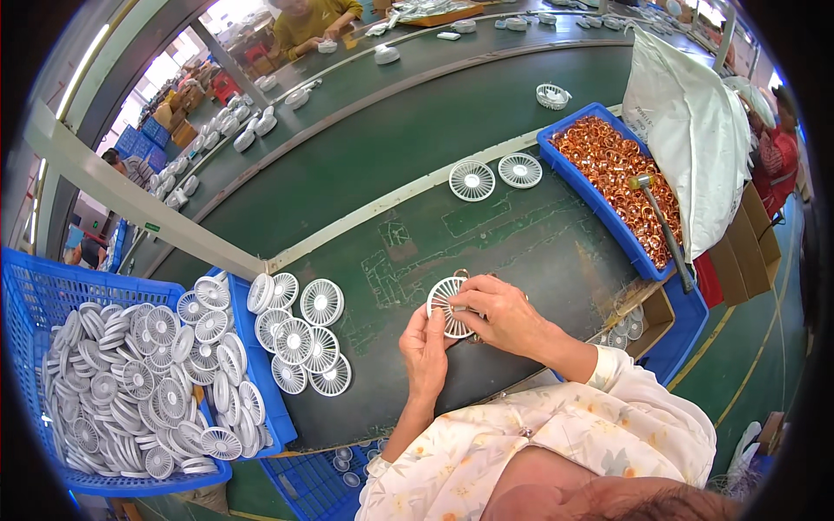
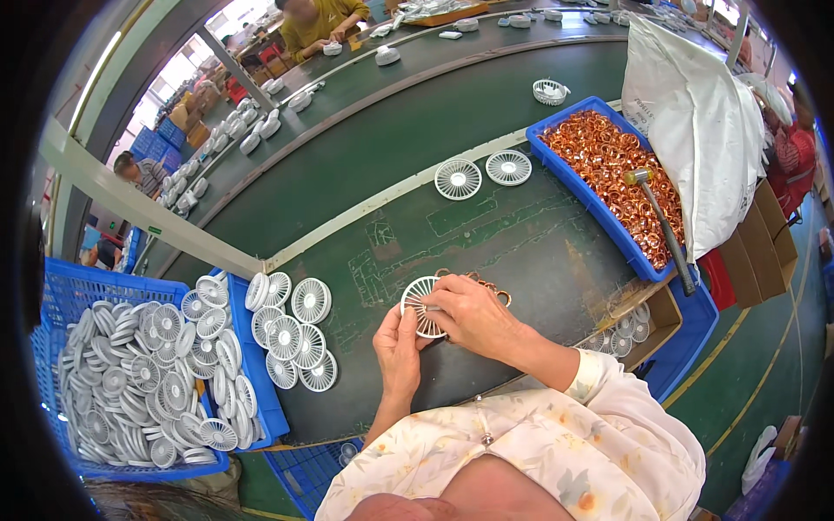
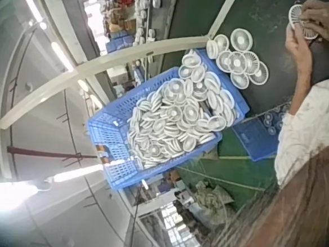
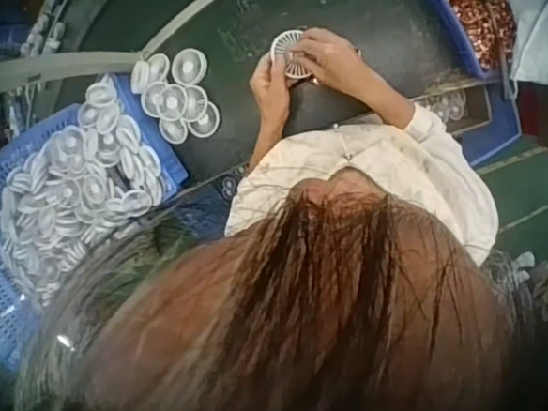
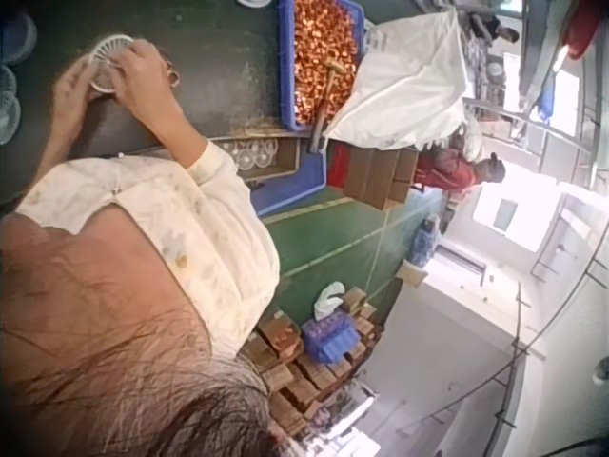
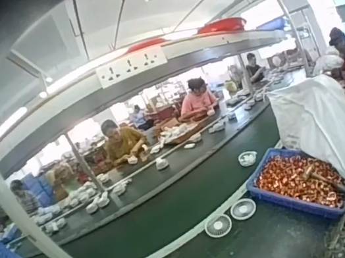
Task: The person taps metal rings into fan grilles on a table using a small mallet, stacks the assembled grilles into a box, and fits metal rings from a tray onto fan grilles by hand.
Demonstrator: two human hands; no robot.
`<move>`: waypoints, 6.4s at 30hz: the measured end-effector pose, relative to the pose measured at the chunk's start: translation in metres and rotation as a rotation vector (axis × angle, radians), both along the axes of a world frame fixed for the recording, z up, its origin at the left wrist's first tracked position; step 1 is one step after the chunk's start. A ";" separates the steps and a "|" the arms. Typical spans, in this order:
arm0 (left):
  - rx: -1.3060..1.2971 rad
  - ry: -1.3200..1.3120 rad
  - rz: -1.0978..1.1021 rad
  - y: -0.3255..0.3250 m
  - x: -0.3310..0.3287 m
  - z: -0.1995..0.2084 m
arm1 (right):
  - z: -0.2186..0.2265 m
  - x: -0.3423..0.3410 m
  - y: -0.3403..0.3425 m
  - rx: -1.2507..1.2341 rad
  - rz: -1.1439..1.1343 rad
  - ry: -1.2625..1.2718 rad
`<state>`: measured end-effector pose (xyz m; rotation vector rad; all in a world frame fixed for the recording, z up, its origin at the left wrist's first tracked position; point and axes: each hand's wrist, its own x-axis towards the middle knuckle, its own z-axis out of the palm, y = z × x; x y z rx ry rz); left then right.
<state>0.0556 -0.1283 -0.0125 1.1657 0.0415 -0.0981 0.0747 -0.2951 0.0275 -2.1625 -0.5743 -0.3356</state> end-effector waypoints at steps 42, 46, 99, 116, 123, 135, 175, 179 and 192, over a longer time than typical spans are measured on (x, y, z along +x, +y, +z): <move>1.523 -0.534 0.289 0.042 0.131 0.005 | -0.049 -0.039 -0.096 0.289 -0.285 0.400; 1.881 -0.164 0.387 0.109 0.099 0.013 | -0.047 -0.035 -0.100 0.556 -0.253 0.521; -0.083 -0.007 0.025 0.002 -0.001 -0.004 | -0.010 -0.003 0.007 0.056 -0.088 -0.040; -0.092 0.083 -0.146 -0.001 0.001 0.007 | -0.005 -0.009 -0.025 0.383 0.067 0.079; 0.127 -0.146 -0.176 -0.028 0.016 0.011 | -0.027 -0.016 -0.040 0.798 0.087 0.751; 1.216 -0.516 0.228 0.022 0.029 0.019 | -0.050 0.065 -0.152 -0.255 -0.691 -0.253; -0.173 0.169 -0.097 -0.004 -0.003 0.003 | -0.005 -0.034 -0.038 0.845 0.033 0.656; -0.176 0.182 -0.104 -0.006 -0.005 -0.001 | 0.004 -0.034 -0.029 0.599 0.020 0.455; -0.155 0.143 -0.075 -0.017 -0.011 -0.004 | -0.008 -0.030 -0.016 0.076 -0.129 -0.009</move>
